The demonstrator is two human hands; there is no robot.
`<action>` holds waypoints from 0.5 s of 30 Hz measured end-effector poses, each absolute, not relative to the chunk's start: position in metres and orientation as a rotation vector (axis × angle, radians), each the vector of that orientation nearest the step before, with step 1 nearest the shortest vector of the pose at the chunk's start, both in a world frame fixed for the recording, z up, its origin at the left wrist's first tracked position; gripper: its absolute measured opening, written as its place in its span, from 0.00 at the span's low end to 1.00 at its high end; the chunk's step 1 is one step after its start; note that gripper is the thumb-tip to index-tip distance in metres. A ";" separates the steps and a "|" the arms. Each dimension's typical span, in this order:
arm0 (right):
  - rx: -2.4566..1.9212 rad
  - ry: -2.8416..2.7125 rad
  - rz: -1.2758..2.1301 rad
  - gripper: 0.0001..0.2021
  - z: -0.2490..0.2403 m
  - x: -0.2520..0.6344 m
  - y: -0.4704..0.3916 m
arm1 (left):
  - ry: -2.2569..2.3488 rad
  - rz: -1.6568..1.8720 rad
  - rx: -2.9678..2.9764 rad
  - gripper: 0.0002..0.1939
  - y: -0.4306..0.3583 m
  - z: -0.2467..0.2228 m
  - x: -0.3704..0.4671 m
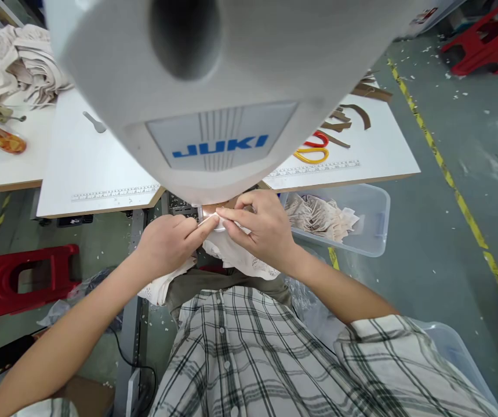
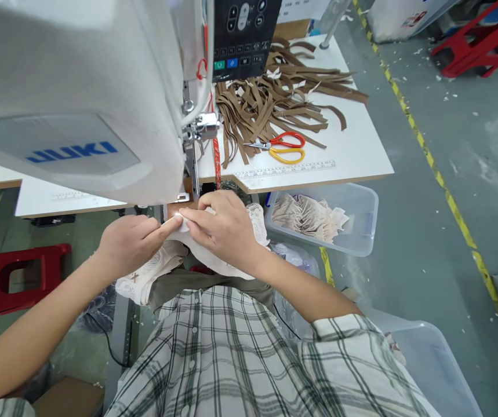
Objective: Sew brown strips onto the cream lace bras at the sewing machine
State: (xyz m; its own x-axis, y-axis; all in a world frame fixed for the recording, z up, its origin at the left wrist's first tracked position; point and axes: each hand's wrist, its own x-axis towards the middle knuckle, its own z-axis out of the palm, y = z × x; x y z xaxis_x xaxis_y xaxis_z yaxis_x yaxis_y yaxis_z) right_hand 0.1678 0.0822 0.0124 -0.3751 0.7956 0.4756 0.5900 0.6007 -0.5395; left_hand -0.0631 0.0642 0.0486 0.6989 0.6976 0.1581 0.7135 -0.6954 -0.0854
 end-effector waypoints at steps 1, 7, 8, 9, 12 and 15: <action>-1.087 -2.094 0.417 0.11 0.011 0.168 0.080 | -1.120 -0.186 -2.816 0.22 0.069 0.048 -0.067; -1.168 -1.787 0.937 0.27 -0.006 0.169 0.063 | -1.160 -0.230 -2.701 0.18 0.065 0.048 -0.054; -1.160 -1.772 0.946 0.26 -0.006 0.169 0.062 | -1.175 -0.223 -2.663 0.18 0.059 0.049 -0.048; -1.149 -1.786 0.927 0.23 -0.005 0.169 0.064 | -1.197 -0.215 -2.631 0.18 0.054 0.050 -0.042; -1.136 -1.876 0.829 0.17 0.005 0.171 0.075 | -1.288 -0.191 -2.536 0.19 0.042 0.052 -0.026; -1.122 -1.921 0.783 0.14 0.015 0.171 0.092 | -1.364 -0.195 -2.467 0.18 0.040 0.055 -0.016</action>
State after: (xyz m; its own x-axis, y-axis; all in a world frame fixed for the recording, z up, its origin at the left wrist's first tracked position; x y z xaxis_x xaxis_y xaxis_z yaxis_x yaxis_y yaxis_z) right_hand 0.1715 0.0918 0.0149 -0.3221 0.8963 0.3048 0.4275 0.4250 -0.7979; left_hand -0.0158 0.0400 0.0547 0.5362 0.8005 0.2676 0.8434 -0.4961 -0.2060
